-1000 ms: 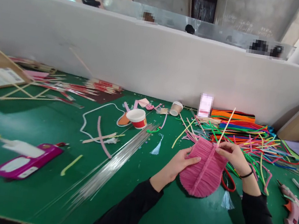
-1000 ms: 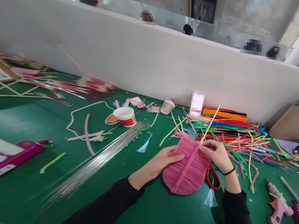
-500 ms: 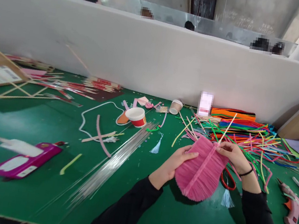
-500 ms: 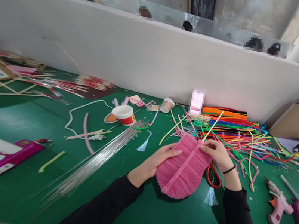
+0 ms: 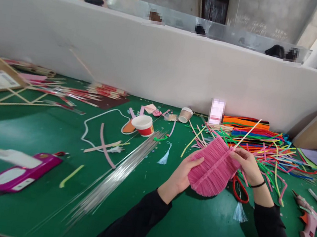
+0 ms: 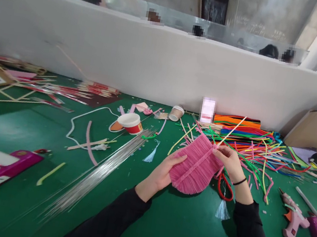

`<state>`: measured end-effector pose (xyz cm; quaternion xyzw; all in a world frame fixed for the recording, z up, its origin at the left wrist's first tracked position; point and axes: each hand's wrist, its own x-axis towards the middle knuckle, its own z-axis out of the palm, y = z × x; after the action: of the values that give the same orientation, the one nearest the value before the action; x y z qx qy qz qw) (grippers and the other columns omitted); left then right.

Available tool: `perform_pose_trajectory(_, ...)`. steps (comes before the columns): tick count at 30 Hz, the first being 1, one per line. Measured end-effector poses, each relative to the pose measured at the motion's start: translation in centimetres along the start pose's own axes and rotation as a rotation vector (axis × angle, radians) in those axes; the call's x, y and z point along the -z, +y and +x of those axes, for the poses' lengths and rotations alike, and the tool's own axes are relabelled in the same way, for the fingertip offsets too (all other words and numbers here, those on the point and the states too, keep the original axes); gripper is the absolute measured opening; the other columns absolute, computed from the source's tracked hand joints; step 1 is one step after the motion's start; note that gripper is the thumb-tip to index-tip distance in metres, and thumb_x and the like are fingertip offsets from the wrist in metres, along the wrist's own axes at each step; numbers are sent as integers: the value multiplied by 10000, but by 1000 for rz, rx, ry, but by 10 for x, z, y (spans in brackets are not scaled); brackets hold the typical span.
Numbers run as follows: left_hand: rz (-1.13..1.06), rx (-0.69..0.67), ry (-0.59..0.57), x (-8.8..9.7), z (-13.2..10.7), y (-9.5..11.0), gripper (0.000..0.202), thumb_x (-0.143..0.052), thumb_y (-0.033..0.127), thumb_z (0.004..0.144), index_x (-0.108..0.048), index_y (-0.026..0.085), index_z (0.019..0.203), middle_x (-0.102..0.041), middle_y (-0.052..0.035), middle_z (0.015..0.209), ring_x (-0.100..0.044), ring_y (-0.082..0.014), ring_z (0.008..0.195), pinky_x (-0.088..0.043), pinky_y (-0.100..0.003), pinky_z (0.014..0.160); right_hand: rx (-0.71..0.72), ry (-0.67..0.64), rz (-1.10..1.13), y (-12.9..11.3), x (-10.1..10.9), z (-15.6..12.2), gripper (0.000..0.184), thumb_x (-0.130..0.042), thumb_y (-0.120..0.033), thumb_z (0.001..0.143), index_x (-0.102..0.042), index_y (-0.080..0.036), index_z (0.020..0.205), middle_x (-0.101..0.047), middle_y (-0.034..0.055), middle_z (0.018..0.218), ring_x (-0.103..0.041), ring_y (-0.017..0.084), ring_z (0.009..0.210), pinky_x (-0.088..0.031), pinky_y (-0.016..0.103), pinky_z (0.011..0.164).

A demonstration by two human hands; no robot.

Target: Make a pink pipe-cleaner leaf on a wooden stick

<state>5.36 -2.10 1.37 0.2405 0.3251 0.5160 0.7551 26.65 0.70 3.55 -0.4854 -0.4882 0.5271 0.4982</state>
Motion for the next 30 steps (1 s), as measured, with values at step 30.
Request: perform_pose_trajectory(30,600,-492,-115,0,-18,28,423,-766,443,698,-724,145,994,-736,-123,1047,-680,-270,968,-528,-333,818,562,-191,-730,-38,-36,-41,167,-614,-361,864,-654,-204,823,-717,33,803,-658,170,722,-495,271,685)
